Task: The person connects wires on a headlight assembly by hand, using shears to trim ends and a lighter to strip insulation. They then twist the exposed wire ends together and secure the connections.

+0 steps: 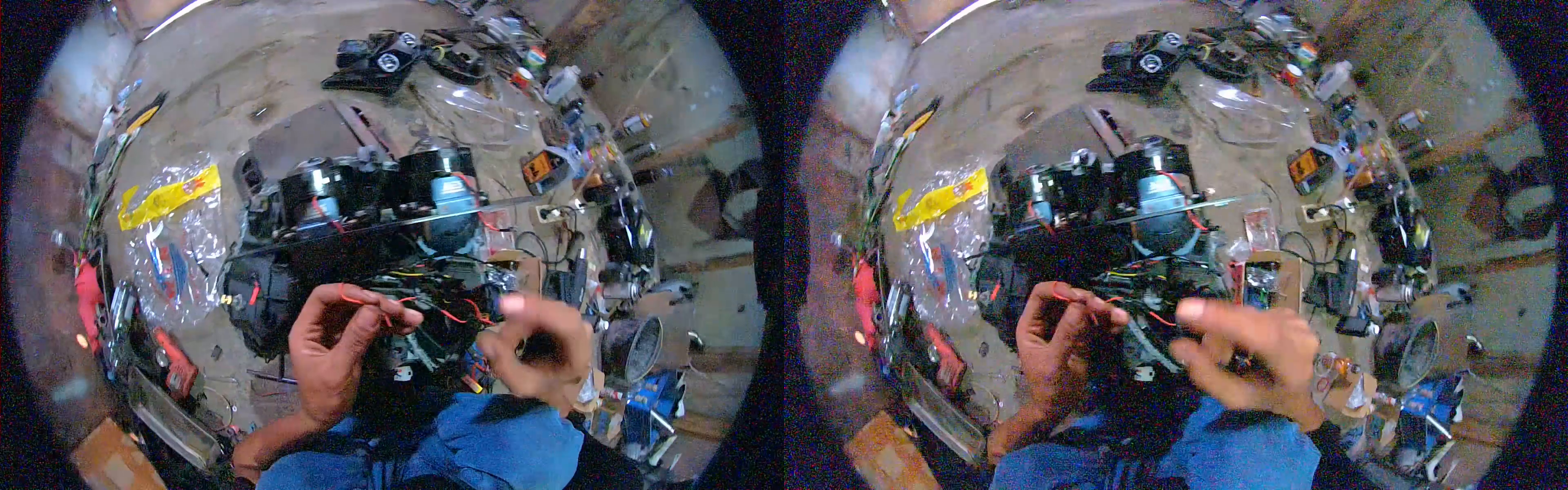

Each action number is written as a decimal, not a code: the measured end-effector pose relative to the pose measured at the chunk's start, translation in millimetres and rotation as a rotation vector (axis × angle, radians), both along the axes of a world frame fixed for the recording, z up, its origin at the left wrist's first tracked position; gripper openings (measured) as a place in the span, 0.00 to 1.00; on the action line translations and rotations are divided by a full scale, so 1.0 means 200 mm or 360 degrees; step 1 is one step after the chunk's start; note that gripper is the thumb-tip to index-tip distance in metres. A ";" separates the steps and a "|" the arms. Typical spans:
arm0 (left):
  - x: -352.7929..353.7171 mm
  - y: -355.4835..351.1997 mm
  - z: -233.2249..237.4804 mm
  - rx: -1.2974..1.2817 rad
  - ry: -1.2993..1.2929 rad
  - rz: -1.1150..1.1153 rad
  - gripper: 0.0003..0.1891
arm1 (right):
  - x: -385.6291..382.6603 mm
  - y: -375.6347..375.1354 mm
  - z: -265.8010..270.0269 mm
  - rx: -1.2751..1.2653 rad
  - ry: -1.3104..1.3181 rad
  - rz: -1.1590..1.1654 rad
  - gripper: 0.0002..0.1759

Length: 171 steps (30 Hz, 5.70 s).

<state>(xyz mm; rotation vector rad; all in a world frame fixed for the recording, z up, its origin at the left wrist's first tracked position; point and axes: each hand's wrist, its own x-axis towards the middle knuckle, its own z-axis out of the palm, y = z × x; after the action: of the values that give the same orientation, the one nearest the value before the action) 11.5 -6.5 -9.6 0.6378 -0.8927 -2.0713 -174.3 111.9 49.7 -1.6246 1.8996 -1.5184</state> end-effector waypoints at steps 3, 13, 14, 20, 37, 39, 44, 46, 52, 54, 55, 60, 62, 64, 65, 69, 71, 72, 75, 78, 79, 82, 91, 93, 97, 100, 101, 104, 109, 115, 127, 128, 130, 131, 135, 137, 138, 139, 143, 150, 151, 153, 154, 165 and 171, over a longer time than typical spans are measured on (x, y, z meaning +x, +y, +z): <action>0.01 0.00 -0.01 0.0001 0.0089 -0.0042 0.07 | 0.01 -0.07 -0.04 -0.0556 0.0464 0.0402 0.18; 0.06 0.00 -0.02 -0.0076 -0.0049 -0.0029 0.10 | 0.08 -0.22 0.05 0.0256 0.0756 0.0360 0.23; 0.06 0.00 -0.02 -0.0042 -0.0040 -0.0044 0.10 | 0.07 -0.21 0.04 0.0299 0.0767 0.0376 0.24; 0.10 0.01 -0.06 0.0037 -0.0049 -0.0148 0.11 | 0.04 -0.19 0.05 0.0454 0.0867 0.0445 0.21; 0.11 -0.03 0.06 -0.0132 -0.0424 0.0238 0.13 | 0.06 -0.20 0.06 0.0613 0.1042 0.0449 0.25; 0.12 -0.02 0.06 -0.0203 -0.0385 0.0226 0.13 | 0.07 -0.20 0.05 0.0632 0.1079 0.0424 0.23; 0.16 -0.03 0.06 -0.0139 -0.0438 0.0055 0.13 | 0.06 -0.19 0.03 0.0576 0.1019 0.0372 0.21; 0.16 -0.02 0.03 -0.0418 -0.0511 0.0141 0.12 | 0.06 -0.20 0.04 0.0494 0.0952 0.0304 0.21; 0.12 -0.09 0.05 -0.1296 -0.0845 0.0342 0.12 | 0.03 -0.19 0.09 0.0325 0.0755 0.0102 0.24; 0.11 -0.13 0.08 -0.1710 -0.0928 0.0462 0.13 | 0.03 -0.20 0.09 0.0288 0.0731 0.0046 0.24; 0.10 -0.14 0.10 -0.1737 -0.1004 0.0496 0.13 | 0.03 -0.20 0.08 0.0277 0.0701 0.0019 0.23; 0.04 -0.16 0.13 -0.1889 -0.0959 0.0559 0.16 | 0.02 -0.21 0.06 0.0189 0.0711 0.0008 0.24; 0.02 -0.16 0.10 -0.1905 -0.0896 0.0501 0.16 | 0.02 -0.21 0.05 0.0180 0.0722 0.0042 0.25; 0.01 -0.17 0.09 -0.1963 -0.0864 0.0471 0.15 | 0.03 -0.21 0.05 0.0195 0.0742 0.0082 0.25; 0.01 -0.16 0.09 -0.1952 -0.0870 0.0466 0.15 | 0.03 -0.21 0.06 0.0201 0.0748 0.0102 0.25; 0.02 -0.15 0.10 -0.1947 -0.0941 0.0437 0.13 | 0.05 -0.22 0.07 0.0226 0.0724 0.0106 0.22; 0.02 -0.15 0.10 -0.1956 -0.0960 0.0414 0.12 | 0.05 -0.22 0.08 0.0205 0.0755 0.0100 0.20; 0.01 -0.15 0.10 -0.1957 -0.0950 0.0400 0.11 | 0.05 -0.23 0.08 0.0195 0.0771 0.0097 0.19; 0.00 -0.14 0.10 -0.1925 -0.0919 0.0374 0.09 | 0.07 -0.25 0.09 0.0217 0.0841 0.0113 0.17; 0.00 -0.14 0.09 -0.1907 -0.0870 0.0392 0.10 | 0.06 -0.25 0.05 0.0154 0.0850 0.0188 0.19; 0.00 -0.14 0.09 -0.1905 -0.0851 0.0407 0.10 | 0.06 -0.25 0.05 0.0149 0.0854 0.0204 0.19; 0.02 -0.16 0.11 -0.2024 -0.0907 0.0291 0.11 | 0.05 -0.24 0.04 0.0146 0.0886 0.0279 0.17; 0.13 -0.29 0.18 -0.2054 -0.0828 -0.0073 0.11 | -0.02 -0.23 0.12 0.0283 0.0656 0.0169 0.10; 0.15 -0.31 0.16 -0.2024 -0.0743 -0.0248 0.12 | -0.05 -0.22 0.12 0.0296 0.0599 0.0216 0.09; 0.14 -0.31 0.15 -0.2067 -0.0693 -0.0350 0.12 | -0.04 -0.21 0.10 0.0276 0.0474 0.0233 0.08; 0.13 -0.30 0.17 -0.1954 -0.0686 -0.0367 0.10 | -0.04 -0.22 0.09 0.0250 0.0513 0.0210 0.08; 0.13 -0.29 0.16 -0.1882 -0.0689 -0.0322 0.09 | -0.04 -0.22 0.09 0.0248 0.0511 0.0212 0.08; 0.10 -0.25 0.17 -0.1616 -0.0720 -0.0260 0.06 | -0.03 -0.23 0.09 0.0239 0.0511 0.0217 0.08; 0.05 -0.18 0.18 -0.1271 -0.0809 -0.0242 0.06 | -0.02 -0.22 0.08 0.0248 0.0490 0.0205 0.08; 0.01 -0.15 0.18 -0.1064 -0.0896 -0.0239 0.06 | 0.00 -0.23 0.07 0.0230 0.0457 0.0183 0.09; 0.00 -0.16 0.19 -0.1346 -0.0950 -0.0213 0.06 | 0.03 -0.25 0.07 0.0150 0.0746 0.0038 0.17; -0.01 -0.17 0.19 -0.1434 -0.0940 -0.0208 0.06 | 0.03 -0.25 0.07 0.0150 0.0784 0.0048 0.17; -0.01 -0.18 0.19 -0.1577 -0.0925 -0.0207 0.06 | 0.03 -0.25 0.05 0.0150 0.0862 0.0070 0.17; -0.01 -0.18 0.19 -0.1630 -0.0921 -0.0212 0.06 | 0.03 -0.25 0.04 0.0140 0.0872 0.0067 0.18; 0.00 -0.20 0.20 -0.1854 -0.0955 -0.0230 0.07 | 0.03 -0.26 0.04 0.0132 0.0923 0.0080 0.17; 0.00 -0.20 0.21 -0.1935 -0.1030 -0.0235 0.06 | 0.03 -0.28 0.05 0.0142 0.0959 0.0091 0.17; 0.00 -0.20 0.21 -0.1974 -0.1066 -0.0238 0.06 | 0.02 -0.28 0.06 0.0148 0.0983 0.0094 0.16; 0.00 -0.20 0.21 -0.1992 -0.1074 -0.0223 0.06 | 0.02 -0.29 0.07 0.0156 0.1007 0.0097 0.16; 0.02 -0.21 0.22 -0.2045 -0.1113 -0.0255 0.06 | 0.01 -0.30 0.08 0.0160 0.1094 0.0178 0.15; 0.04 -0.25 0.25 -0.2139 -0.1039 -0.0512 0.10 | 0.03 -0.23 0.03 0.0095 0.1062 0.0193 0.21; 0.05 -0.25 0.22 -0.2182 -0.1005 -0.0529 0.13 | 0.03 -0.21 0.00 0.0064 0.1043 0.0184 0.22; 0.05 -0.27 0.25 -0.2270 -0.1058 -0.0621 0.15 | 0.03 -0.20 -0.06 -0.0016 0.0985 0.0200 0.23; 0.05 -0.28 0.26 -0.2310 -0.1089 -0.0668 0.16 | 0.04 -0.19 -0.07 -0.0016 0.0980 0.0184 0.23; 0.05 -0.35 0.32 -0.2658 -0.1105 -0.0977 0.18 | 0.01 -0.19 -0.12 0.0030 0.1043 0.0190 0.21; 0.04 -0.35 0.36 -0.2517 -0.1271 -0.0818 0.15 | -0.01 -0.14 -0.08 0.0004 0.1004 0.0225 0.22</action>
<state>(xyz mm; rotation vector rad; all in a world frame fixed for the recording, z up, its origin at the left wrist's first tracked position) 19.5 -75.7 62.5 0.2632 -2.8256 -0.7426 -176.3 82.9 33.1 -2.3813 1.9883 -1.0136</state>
